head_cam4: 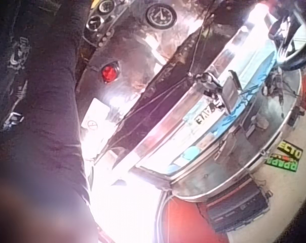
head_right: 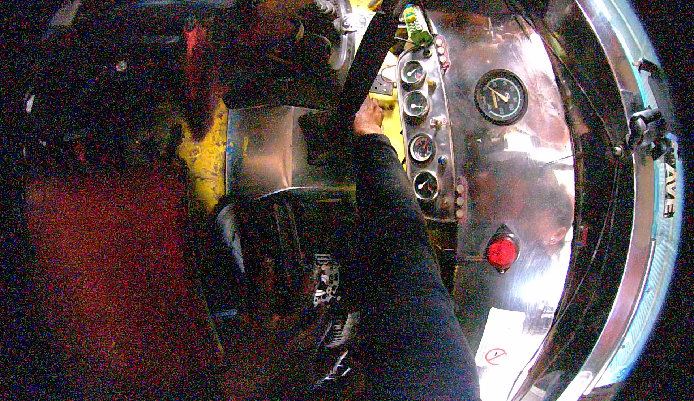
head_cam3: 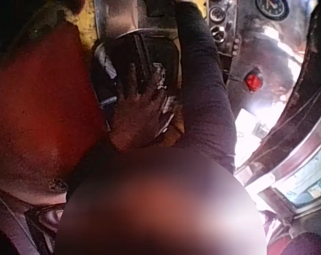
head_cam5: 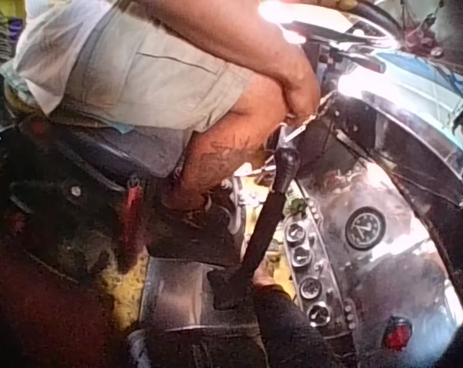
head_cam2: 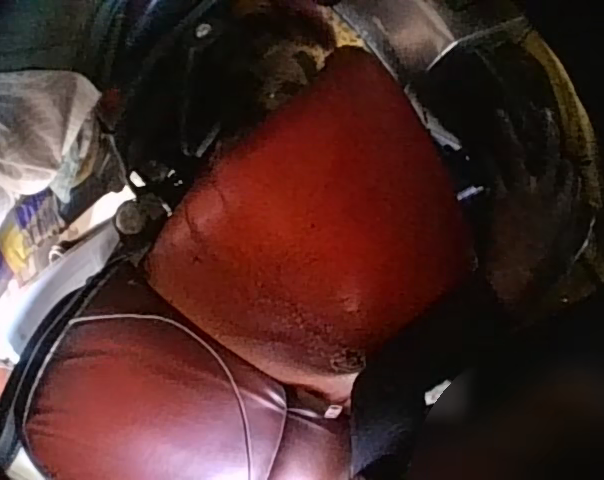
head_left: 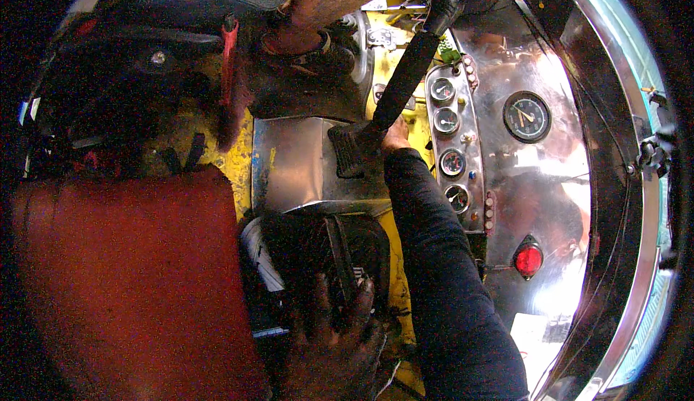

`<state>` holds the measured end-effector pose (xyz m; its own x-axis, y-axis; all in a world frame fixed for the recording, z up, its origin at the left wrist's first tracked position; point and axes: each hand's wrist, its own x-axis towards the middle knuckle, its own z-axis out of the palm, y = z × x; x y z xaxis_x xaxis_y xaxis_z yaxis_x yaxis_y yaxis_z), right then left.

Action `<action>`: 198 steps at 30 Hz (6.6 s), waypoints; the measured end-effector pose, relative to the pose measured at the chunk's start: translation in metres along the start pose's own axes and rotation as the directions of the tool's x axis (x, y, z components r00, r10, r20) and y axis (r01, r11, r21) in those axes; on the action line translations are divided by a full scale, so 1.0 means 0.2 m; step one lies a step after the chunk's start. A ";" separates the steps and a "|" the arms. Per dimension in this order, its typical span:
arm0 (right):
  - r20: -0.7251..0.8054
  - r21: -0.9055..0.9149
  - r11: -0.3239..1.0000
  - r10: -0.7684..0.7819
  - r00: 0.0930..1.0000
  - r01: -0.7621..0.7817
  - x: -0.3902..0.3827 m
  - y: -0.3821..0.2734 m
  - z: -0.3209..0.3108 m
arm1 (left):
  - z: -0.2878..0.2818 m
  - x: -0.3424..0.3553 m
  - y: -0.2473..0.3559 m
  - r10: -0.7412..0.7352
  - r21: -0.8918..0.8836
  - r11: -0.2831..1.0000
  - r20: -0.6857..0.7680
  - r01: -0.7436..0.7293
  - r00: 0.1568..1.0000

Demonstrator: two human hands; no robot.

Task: The person works on a vehicle engine with the hood open, using a portable work light to illuminate the engine bay. They manipulate hoses and components within the engine, then move inside the vehicle to adjust the gear stick and interact with the dashboard controls.

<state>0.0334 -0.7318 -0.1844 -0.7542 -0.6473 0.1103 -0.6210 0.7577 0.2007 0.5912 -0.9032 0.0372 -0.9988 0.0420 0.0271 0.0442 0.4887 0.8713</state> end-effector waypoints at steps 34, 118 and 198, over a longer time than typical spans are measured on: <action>0.146 0.010 0.985 0.168 0.975 -0.172 0.03 -0.03 0.01 | 0.02 -0.02 0.00 0.030 0.001 1.000 -0.070 -0.030 0.997; 0.311 0.018 0.952 0.286 0.906 -0.307 0.03 -0.21 -0.19 | 0.11 -0.03 0.00 -0.009 -0.016 1.000 -0.085 0.007 0.996; 0.271 0.195 0.960 0.146 0.952 -0.203 0.10 0.03 0.03 | 0.08 -0.03 -0.01 0.031 -0.018 0.999 -0.073 -0.032 0.997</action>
<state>0.0138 -0.7395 -0.1864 -0.8661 -0.4829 -0.1292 -0.4846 0.8745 -0.0198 0.5967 -0.8894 0.0274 -0.9960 -0.0069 0.0895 0.0757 0.4713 0.8787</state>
